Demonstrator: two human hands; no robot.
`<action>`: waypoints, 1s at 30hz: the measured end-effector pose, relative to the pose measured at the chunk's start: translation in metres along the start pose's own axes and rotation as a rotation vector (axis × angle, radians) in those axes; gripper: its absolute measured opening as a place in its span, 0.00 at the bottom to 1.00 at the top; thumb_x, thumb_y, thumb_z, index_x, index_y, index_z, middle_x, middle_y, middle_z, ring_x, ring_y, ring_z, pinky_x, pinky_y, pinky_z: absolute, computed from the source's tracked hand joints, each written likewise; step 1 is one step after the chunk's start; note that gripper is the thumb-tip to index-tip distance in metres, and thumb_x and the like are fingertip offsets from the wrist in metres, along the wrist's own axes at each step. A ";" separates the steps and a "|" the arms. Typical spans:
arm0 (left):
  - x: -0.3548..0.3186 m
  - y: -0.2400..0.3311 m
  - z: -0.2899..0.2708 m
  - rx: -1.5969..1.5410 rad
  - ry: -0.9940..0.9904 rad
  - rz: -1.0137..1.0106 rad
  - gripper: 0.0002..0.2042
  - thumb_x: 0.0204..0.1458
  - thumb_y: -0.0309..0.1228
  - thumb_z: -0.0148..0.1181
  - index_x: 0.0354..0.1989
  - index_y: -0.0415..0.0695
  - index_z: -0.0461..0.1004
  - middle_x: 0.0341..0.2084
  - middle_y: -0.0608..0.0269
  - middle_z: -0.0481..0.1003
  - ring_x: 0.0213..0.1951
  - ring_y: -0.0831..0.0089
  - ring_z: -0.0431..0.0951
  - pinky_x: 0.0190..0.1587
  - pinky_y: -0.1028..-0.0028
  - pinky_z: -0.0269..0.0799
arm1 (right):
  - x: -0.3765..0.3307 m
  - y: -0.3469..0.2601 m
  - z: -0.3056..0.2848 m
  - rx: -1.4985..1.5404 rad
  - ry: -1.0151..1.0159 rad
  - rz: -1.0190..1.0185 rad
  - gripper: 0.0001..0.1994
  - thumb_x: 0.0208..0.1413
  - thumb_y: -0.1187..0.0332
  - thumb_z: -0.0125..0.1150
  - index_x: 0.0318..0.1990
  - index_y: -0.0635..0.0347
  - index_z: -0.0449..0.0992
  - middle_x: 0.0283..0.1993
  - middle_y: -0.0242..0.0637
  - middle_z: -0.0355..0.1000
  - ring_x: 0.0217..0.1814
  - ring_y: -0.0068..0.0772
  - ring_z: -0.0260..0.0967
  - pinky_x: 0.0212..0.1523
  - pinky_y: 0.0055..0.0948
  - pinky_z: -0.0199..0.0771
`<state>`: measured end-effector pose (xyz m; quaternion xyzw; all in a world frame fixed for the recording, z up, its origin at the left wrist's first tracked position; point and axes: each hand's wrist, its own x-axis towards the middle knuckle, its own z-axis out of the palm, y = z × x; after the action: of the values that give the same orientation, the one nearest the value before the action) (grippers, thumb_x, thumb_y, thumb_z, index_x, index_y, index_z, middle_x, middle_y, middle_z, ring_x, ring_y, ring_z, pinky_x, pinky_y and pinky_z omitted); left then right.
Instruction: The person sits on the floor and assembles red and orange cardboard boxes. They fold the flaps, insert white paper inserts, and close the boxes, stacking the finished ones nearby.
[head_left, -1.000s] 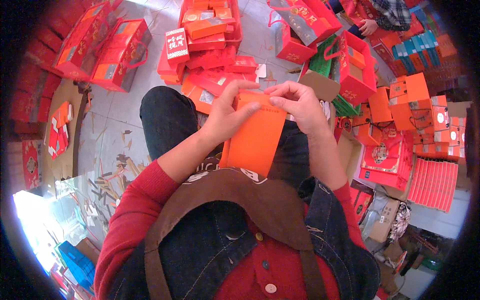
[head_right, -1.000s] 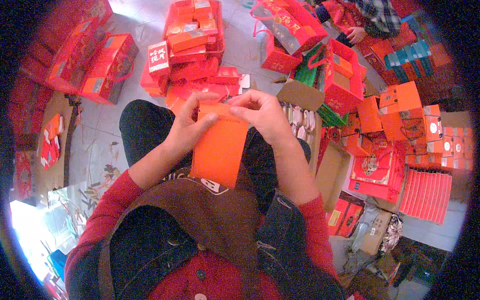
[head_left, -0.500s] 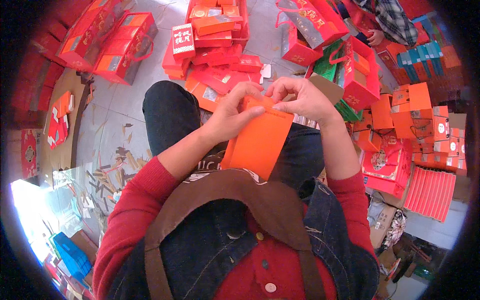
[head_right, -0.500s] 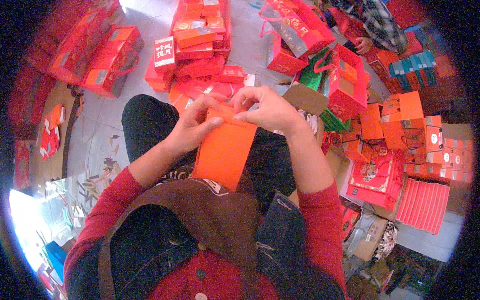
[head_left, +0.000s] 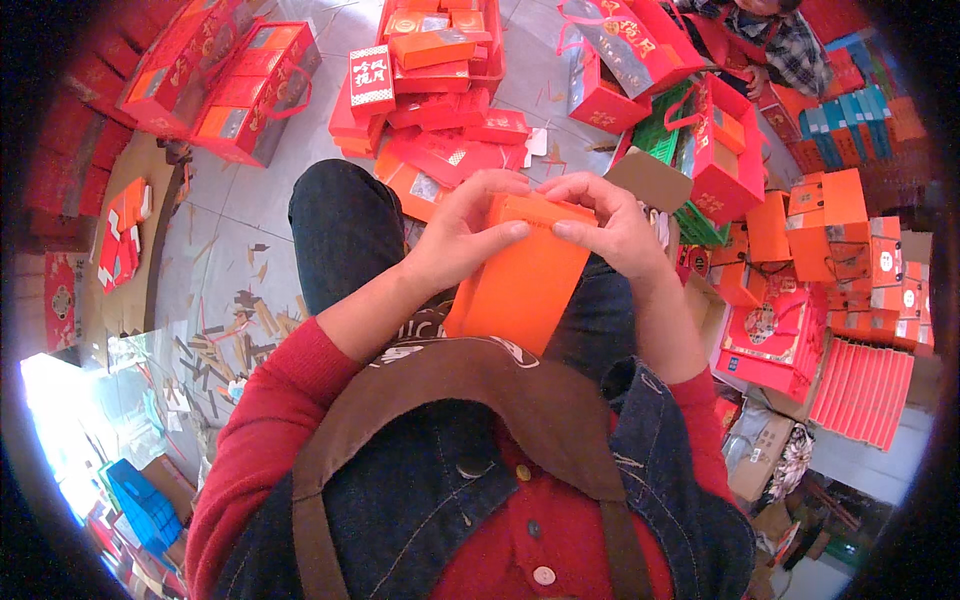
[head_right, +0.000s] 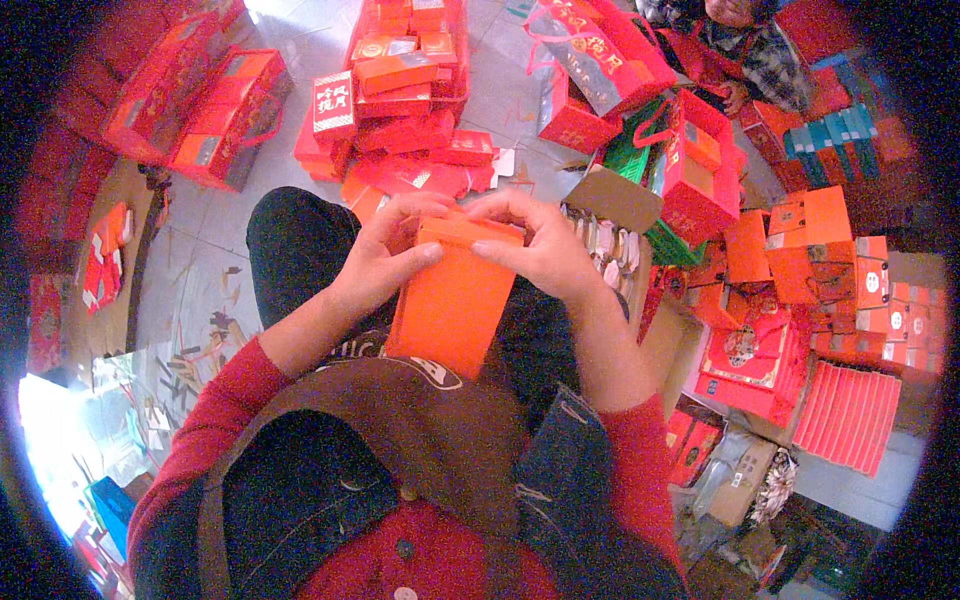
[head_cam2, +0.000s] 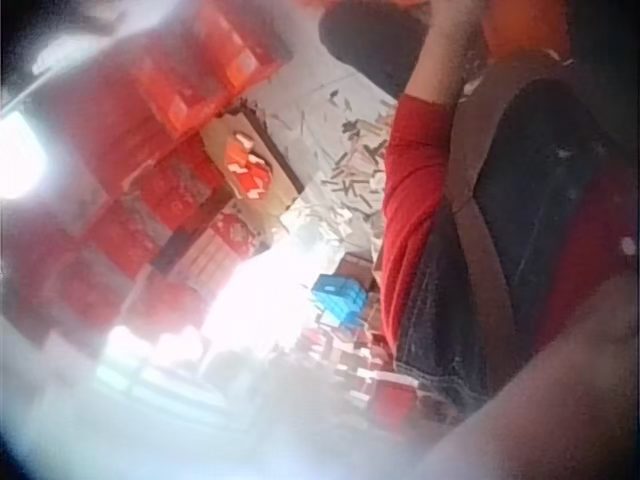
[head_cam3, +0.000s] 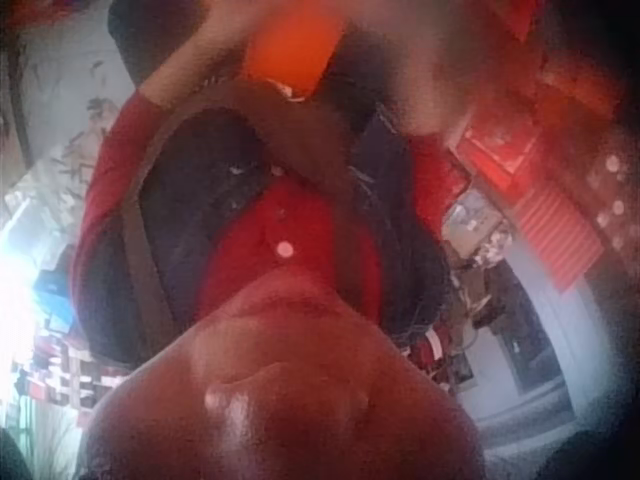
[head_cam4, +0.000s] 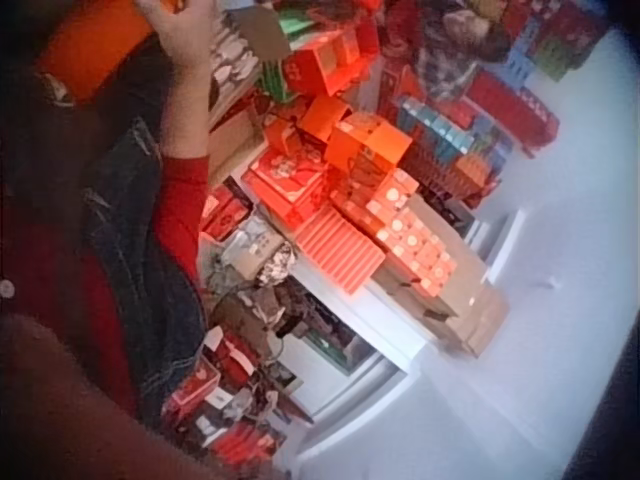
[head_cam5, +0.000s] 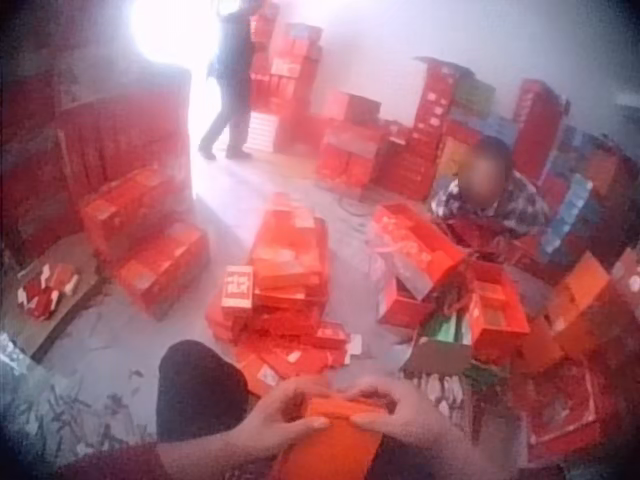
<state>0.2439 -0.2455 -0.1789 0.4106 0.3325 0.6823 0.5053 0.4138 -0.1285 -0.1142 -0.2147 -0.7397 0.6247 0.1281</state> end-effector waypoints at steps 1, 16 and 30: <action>-0.002 -0.001 -0.002 -0.039 -0.015 -0.019 0.13 0.50 0.24 0.58 0.45 0.42 0.69 0.49 0.61 0.64 0.50 0.75 0.66 0.52 0.73 0.64 | -0.003 0.005 0.003 0.040 0.036 -0.017 0.14 0.48 0.72 0.62 0.43 0.62 0.71 0.49 0.38 0.67 0.53 0.28 0.63 0.55 0.29 0.61; 0.002 -0.001 -0.020 -0.132 -0.171 -0.131 0.08 0.50 0.25 0.57 0.39 0.44 0.74 0.51 0.60 0.66 0.52 0.70 0.66 0.55 0.69 0.60 | -0.015 0.034 0.038 0.037 0.372 -0.224 0.09 0.45 0.76 0.64 0.36 0.61 0.77 0.47 0.39 0.69 0.51 0.32 0.66 0.52 0.30 0.65; 0.018 -0.022 -0.042 -0.356 -0.325 -0.169 0.12 0.47 0.30 0.63 0.39 0.43 0.73 0.48 0.58 0.69 0.50 0.68 0.70 0.53 0.67 0.65 | -0.010 0.026 0.044 0.076 0.330 -0.243 0.08 0.44 0.75 0.65 0.34 0.61 0.76 0.46 0.39 0.68 0.50 0.31 0.65 0.51 0.29 0.65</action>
<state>0.2128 -0.2238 -0.2122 0.3904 0.1544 0.6105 0.6716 0.4064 -0.1685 -0.1475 -0.2183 -0.7051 0.5883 0.3302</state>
